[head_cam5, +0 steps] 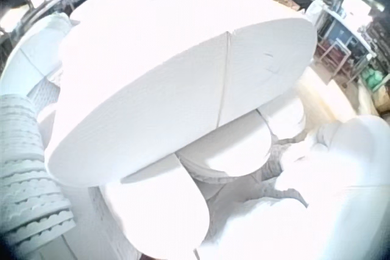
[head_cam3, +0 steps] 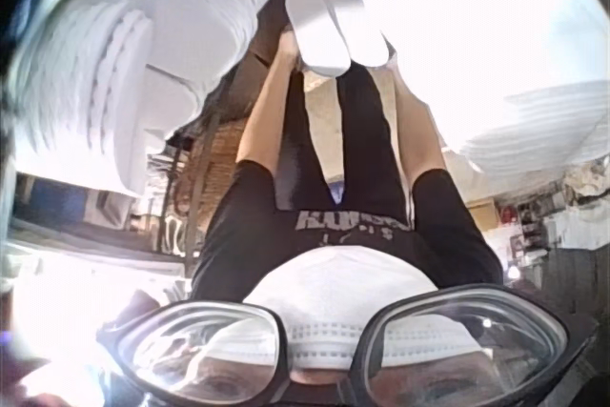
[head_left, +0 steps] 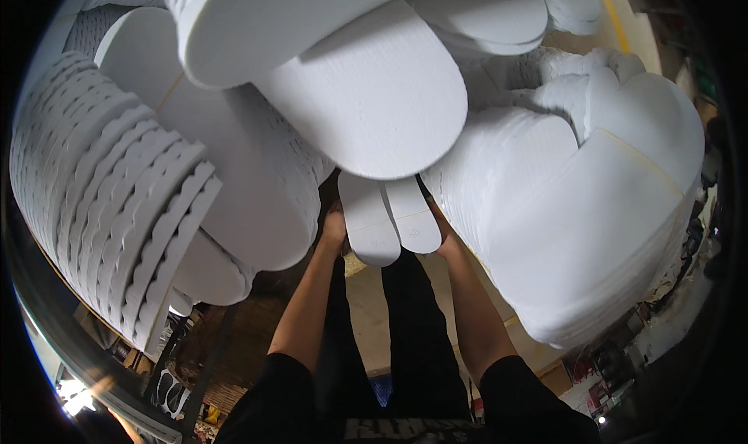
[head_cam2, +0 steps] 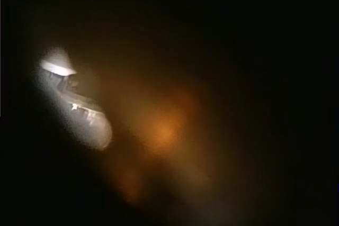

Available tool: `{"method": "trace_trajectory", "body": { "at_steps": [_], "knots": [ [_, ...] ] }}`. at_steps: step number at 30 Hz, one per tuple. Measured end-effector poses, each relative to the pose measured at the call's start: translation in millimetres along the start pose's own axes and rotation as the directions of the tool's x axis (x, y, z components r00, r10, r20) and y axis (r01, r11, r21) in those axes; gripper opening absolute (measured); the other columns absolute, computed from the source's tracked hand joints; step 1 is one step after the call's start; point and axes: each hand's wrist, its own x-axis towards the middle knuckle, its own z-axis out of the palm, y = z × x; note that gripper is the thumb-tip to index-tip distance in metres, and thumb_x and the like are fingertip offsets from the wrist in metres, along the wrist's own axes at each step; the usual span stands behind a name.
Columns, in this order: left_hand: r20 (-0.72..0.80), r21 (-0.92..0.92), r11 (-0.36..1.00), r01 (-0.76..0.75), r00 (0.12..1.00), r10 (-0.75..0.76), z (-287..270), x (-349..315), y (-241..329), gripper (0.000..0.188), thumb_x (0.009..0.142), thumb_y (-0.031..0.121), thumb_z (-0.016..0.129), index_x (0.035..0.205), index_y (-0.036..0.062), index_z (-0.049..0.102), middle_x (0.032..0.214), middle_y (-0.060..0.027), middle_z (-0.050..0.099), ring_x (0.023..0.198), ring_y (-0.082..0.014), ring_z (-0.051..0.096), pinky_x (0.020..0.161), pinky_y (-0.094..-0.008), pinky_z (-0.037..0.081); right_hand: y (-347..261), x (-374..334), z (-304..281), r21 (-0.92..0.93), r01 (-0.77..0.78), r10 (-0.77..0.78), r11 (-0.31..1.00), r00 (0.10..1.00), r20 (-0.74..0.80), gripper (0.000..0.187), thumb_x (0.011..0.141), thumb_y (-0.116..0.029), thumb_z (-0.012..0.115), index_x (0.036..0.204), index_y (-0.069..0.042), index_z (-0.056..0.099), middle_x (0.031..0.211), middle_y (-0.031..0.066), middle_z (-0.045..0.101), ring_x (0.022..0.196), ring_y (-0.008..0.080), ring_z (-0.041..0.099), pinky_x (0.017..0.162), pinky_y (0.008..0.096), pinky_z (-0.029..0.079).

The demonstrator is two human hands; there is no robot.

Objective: The person writes on a paper with a pink pen at a workbench, then picks up a white slipper and marks it with the pen. The person places the marked slipper back onto a stack of similar slippers.

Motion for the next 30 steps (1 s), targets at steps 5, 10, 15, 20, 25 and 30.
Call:
{"method": "trace_trajectory", "body": {
  "at_steps": [5,10,15,20,25,30],
  "knots": [
    [0.045,0.175,0.981,-0.083,0.996,0.076,-21.3,-23.3,-0.9,0.058,0.109,0.032,0.035,0.156,-0.0022,0.038,0.157,-0.0198,0.046,0.141,-0.0282,0.047,0.117,-0.0354,0.035,15.4,-16.5,21.5,0.15,0.018,-0.028,0.989,0.998,0.065,0.053,0.111,-0.043,0.042,0.156,-0.014,0.044,0.134,0.0057,0.064,0.116,0.02,0.064,0.098,0.0361,0.053],
    [0.046,0.142,0.984,-0.106,0.994,0.101,-25.0,-122.4,11.6,0.057,0.111,0.034,0.035,0.156,-0.0007,0.036,0.153,-0.0183,0.049,0.141,-0.0271,0.046,0.118,-0.0367,0.034,-10.7,-100.1,43.5,0.405,-0.087,-0.002,0.91,0.977,0.215,0.055,0.112,-0.04,0.045,0.158,-0.01,0.036,0.14,0.0104,0.059,0.121,0.0208,0.06,0.097,0.0372,0.053],
    [0.088,0.113,0.979,-0.168,0.984,0.158,-14.9,-252.9,45.6,0.055,0.11,0.041,0.041,0.149,0.0021,0.041,0.127,-0.0081,0.058,0.108,-0.0159,0.054,0.089,-0.0288,0.044,-74.0,-218.7,63.1,0.051,0.021,-0.029,0.998,0.986,0.165,0.05,0.113,-0.037,0.043,0.153,-0.007,0.041,0.136,0.0086,0.061,0.119,0.0188,0.061,0.099,0.0368,0.052],
    [0.272,0.174,0.967,-0.186,0.953,0.135,-14.3,-390.6,108.1,0.049,0.108,0.046,0.048,0.138,0.0082,0.046,0.098,0.0027,0.051,0.072,-0.0059,0.038,0.061,-0.0228,0.032,-134.7,-347.3,68.0,0.323,0.127,-0.259,0.938,0.875,0.408,0.056,0.113,-0.046,0.034,0.151,-0.008,0.046,0.137,0.0083,0.062,0.123,0.0198,0.061,0.107,0.0376,0.048],
    [0.418,0.153,0.887,-0.436,0.841,0.342,-7.4,-474.0,157.5,0.037,0.104,0.034,0.065,0.125,0.0091,0.048,0.098,0.001,0.054,0.084,-0.0051,0.047,0.07,-0.0228,0.039,-177.5,-452.7,57.5,0.119,0.24,-0.268,0.963,0.872,0.41,0.055,0.113,-0.046,0.035,0.151,-0.008,0.047,0.137,0.0085,0.062,0.123,0.0199,0.061,0.107,0.0377,0.048],
    [0.506,-0.069,0.799,-0.597,0.67,0.544,6.4,-510.9,183.4,0.04,0.103,0.042,0.064,0.122,0.0101,0.048,0.104,0.002,0.055,0.096,-0.0067,0.051,0.085,-0.0249,0.042,-214.2,-501.5,54.2,0.067,0.373,-0.364,0.925,0.824,0.435,0.055,0.112,-0.046,0.035,0.151,-0.008,0.047,0.137,0.0087,0.062,0.123,0.02,0.061,0.106,0.0377,0.048]
  ]
}}
